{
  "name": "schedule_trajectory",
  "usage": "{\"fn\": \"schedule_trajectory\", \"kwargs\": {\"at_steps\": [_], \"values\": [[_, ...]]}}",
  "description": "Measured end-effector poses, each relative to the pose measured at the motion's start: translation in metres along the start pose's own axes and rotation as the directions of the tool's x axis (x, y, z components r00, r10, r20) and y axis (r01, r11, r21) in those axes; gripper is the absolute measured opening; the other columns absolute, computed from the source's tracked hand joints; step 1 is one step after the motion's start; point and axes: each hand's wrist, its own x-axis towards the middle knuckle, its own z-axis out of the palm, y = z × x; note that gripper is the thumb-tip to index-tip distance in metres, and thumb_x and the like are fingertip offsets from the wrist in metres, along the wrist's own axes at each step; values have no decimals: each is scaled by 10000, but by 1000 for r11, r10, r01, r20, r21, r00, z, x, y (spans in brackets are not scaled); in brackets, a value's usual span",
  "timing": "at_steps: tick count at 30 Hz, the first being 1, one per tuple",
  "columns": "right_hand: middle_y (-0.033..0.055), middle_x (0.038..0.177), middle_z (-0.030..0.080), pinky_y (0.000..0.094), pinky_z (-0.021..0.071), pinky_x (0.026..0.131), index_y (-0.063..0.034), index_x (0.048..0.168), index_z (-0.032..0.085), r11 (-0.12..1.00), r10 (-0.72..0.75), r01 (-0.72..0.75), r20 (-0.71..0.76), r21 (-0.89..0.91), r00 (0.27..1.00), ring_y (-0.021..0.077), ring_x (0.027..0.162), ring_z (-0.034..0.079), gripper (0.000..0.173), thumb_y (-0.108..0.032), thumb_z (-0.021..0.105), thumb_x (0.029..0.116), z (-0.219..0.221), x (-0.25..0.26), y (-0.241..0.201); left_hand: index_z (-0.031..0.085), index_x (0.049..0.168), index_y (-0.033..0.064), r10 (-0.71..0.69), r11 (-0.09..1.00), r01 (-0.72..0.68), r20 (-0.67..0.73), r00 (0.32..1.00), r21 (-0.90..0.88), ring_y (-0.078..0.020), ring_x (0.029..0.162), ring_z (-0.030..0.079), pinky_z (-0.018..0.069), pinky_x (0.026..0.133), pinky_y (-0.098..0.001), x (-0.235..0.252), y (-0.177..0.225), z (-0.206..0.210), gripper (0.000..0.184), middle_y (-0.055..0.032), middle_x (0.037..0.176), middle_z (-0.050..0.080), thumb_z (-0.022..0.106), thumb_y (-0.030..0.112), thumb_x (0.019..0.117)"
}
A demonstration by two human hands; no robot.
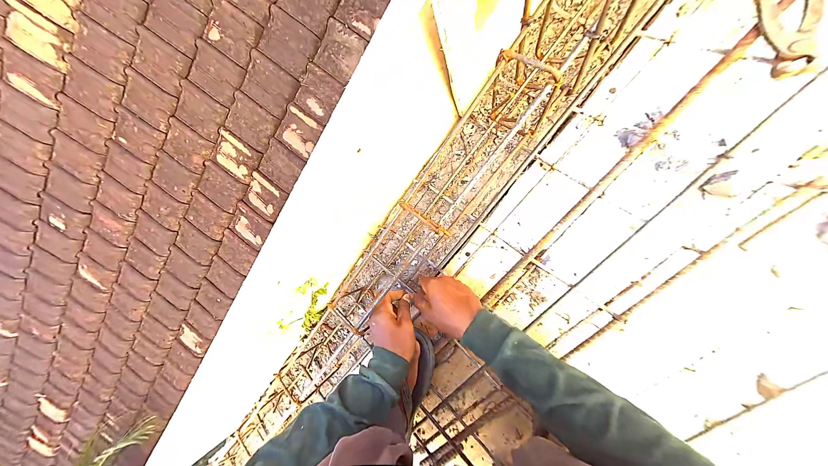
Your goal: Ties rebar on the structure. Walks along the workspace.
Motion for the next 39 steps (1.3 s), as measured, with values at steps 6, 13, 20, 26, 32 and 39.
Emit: {"fn": "schedule_trajectory", "kwargs": {"at_steps": [6, 13, 20, 26, 32, 39], "values": [[166, 1187, 694, 544, 531, 902, -76, 1252, 645, 986, 84, -85, -13, -145, 996, 354, 1125, 673, 312, -220, 445, 1060, 14, -1, -16, 719, 1055, 7, 137, 991, -137, 36, 990, -4, -145, 714, 651, 566, 747, -341, 6, -3, 6, 162, -81, 835, 699, 633, 123, 983], [168, 1192, 698, 515, 507, 1002, -78, 1264, 662, 995, 92, -88, -90, 39, 992, 328, 1168, 661, 368, -276, 396, 1103, 13, -13, -7, 742, 1180, 42, 168, 962, -122, 178, 970, -243, -156, 1202, 640, 497, 1070, -330, 13, -23, 1, 259, -112, 1241, 703, 545, 60, 1013], [189, 1188, 675, 509, 486, 1012, -37, 1291, 628, 974, 157, -157, 14, 166, 988, 321, 1162, 643, 376, -242, 372, 1107, 3, -38, -26, 720, 1266, 46, 341, 926, -303, 155, 927, -224, -245, 1239, 622, 485, 1088, -426, 7, -40, 10, 359, -160, 1317, 660, 602, 35, 927], [149, 1246, 673, 417, 474, 983, -36, 1305, 679, 908, 38, -94, 142, 408, 989, 198, 1131, 624, 345, -224, 498, 1079, -13, -41, -19, 727, 1244, 27, 482, 875, -475, 65, 874, -96, -350, 1145, 658, 533, 987, -514, 6, -48, 26, 406, -198, 1255, 679, 714, 67, 841], [84, 891, 698, 307, 553, 670, -16, 1035, 734, 821, 140, -104, -21, 562, 990, 129, 686, 634, 254, -220, 583, 1052, -19, -16, 13, 797, 1070, 67, 522, 846, -529, -99, 847, -67, -243, 1075, 714, 575, 963, -384, 11, -49, 35, 181, -105, 1116, 754, 692, 144, 944], [88, 1004, 719, 300, 592, 688, -55, 1250, 684, 838, -66, 61, -11, 542, 998, 130, 725, 679, 281, -220, 651, 1026, -3, 18, 29, 754, 1099, 45, 428, 882, -432, -61, 902, -190, -180, 1103, 693, 550, 1004, -356, 9, -49, 27, 203, -104, 1131, 737, 697, 172, 951]]}}
